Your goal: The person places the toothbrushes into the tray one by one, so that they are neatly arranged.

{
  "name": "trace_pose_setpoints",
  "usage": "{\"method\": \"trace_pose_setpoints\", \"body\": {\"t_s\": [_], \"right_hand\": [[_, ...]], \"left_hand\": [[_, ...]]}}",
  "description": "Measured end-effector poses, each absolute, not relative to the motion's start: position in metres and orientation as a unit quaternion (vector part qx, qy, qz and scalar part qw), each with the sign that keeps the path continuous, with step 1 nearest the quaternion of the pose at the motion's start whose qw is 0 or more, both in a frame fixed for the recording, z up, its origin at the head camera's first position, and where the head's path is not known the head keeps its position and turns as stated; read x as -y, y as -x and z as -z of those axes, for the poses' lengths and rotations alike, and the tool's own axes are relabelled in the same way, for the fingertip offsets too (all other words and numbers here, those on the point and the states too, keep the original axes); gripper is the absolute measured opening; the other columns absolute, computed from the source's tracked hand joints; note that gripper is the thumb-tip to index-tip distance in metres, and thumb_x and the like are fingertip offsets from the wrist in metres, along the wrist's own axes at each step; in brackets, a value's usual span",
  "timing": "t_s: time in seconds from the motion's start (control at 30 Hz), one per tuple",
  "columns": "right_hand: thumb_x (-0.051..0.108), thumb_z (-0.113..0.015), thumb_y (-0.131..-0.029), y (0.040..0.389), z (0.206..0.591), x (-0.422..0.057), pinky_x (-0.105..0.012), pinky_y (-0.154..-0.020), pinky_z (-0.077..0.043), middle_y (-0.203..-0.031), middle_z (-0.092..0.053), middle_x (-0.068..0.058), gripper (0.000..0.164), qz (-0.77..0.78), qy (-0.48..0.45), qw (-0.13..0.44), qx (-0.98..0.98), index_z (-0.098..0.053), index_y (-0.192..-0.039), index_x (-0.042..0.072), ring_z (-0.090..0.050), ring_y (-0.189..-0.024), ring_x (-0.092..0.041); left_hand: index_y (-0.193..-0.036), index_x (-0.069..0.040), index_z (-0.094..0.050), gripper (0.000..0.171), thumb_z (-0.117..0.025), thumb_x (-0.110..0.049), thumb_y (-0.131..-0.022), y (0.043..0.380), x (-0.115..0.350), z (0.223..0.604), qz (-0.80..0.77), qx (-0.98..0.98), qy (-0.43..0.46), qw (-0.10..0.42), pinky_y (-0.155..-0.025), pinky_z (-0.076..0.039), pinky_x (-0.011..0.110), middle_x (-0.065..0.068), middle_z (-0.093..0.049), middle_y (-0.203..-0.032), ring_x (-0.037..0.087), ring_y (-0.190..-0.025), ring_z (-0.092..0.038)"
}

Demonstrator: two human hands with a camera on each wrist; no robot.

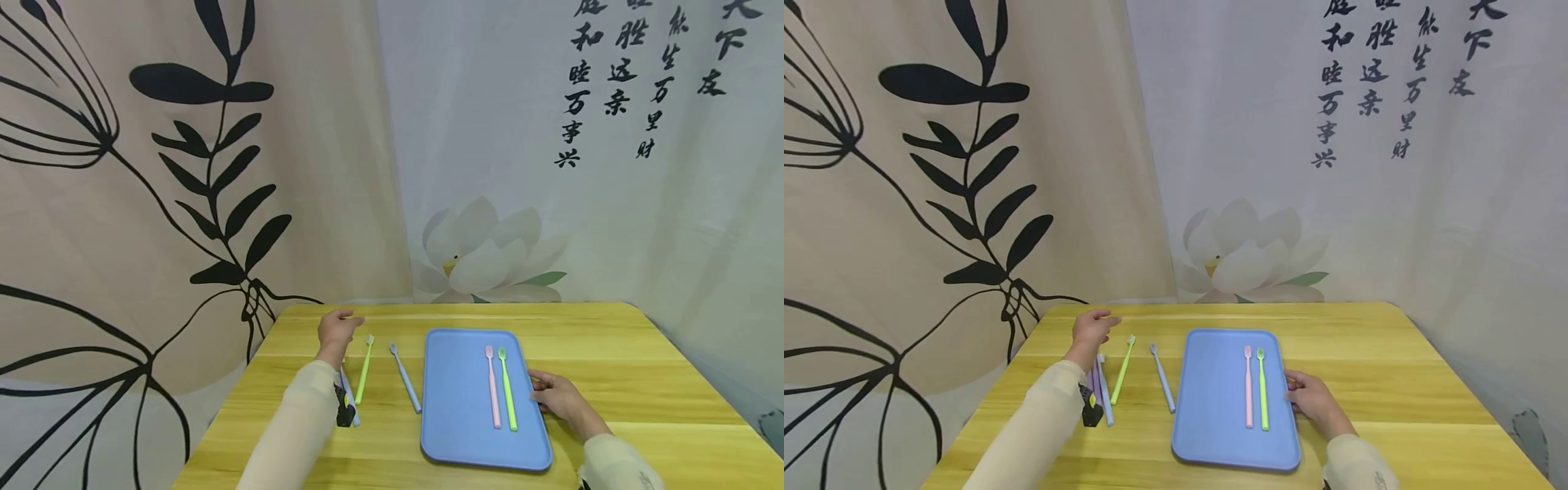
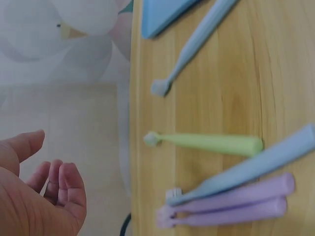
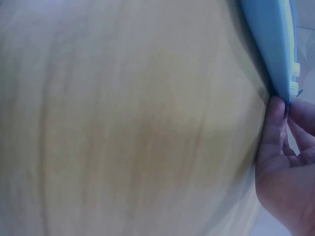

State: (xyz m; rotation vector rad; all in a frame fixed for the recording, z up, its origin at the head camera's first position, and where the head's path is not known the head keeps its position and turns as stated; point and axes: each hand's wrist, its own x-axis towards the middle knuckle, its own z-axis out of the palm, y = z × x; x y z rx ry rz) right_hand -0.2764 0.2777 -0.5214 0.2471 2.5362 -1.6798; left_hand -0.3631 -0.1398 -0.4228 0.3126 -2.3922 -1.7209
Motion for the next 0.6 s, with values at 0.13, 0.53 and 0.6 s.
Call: {"method": "trace_pose_setpoints", "body": {"t_s": [0.13, 0.53, 0.6], "right_hand": [[-0.006, -0.058, -0.092, 0.275, 0.521, -0.279, -0.032, -0.072, -0.054, -0.111, -0.055, -0.021, 0.053, 0.544, -0.086, 0.045, -0.834, -0.042, -0.143, -0.011, -0.055, -0.094, -0.025], [-0.007, -0.057, -0.092, 0.274, 0.521, -0.279, -0.032, -0.073, -0.053, -0.111, -0.054, -0.021, 0.053, 0.537, -0.082, 0.042, -0.839, -0.042, -0.142, -0.011, -0.054, -0.097, -0.027], [-0.007, -0.058, -0.091, 0.274, 0.522, -0.279, -0.032, -0.072, -0.053, -0.11, -0.055, -0.021, 0.053, 0.539, -0.083, 0.039, -0.837, -0.043, -0.142, -0.011, -0.055, -0.095, -0.026]], "left_hand": [[-0.129, -0.003, -0.063, 0.041, -0.072, -0.018, -0.091, 0.361, 0.153, 0.423, 0.574, 0.805, -0.116, 0.09, -0.086, -0.05, 0.047, 0.021, -0.057, -0.133, 0.037, -0.101, -0.06], [-0.132, 0.003, -0.058, 0.047, -0.069, -0.019, -0.092, 0.353, 0.195, 0.436, 0.557, 0.81, -0.154, 0.095, -0.101, -0.042, 0.053, 0.025, -0.051, -0.137, 0.042, -0.121, -0.05], [-0.133, 0.003, -0.057, 0.048, -0.069, -0.019, -0.092, 0.351, 0.199, 0.439, 0.551, 0.814, -0.161, 0.093, -0.099, -0.043, 0.053, 0.026, -0.052, -0.136, 0.043, -0.119, -0.051]]}}
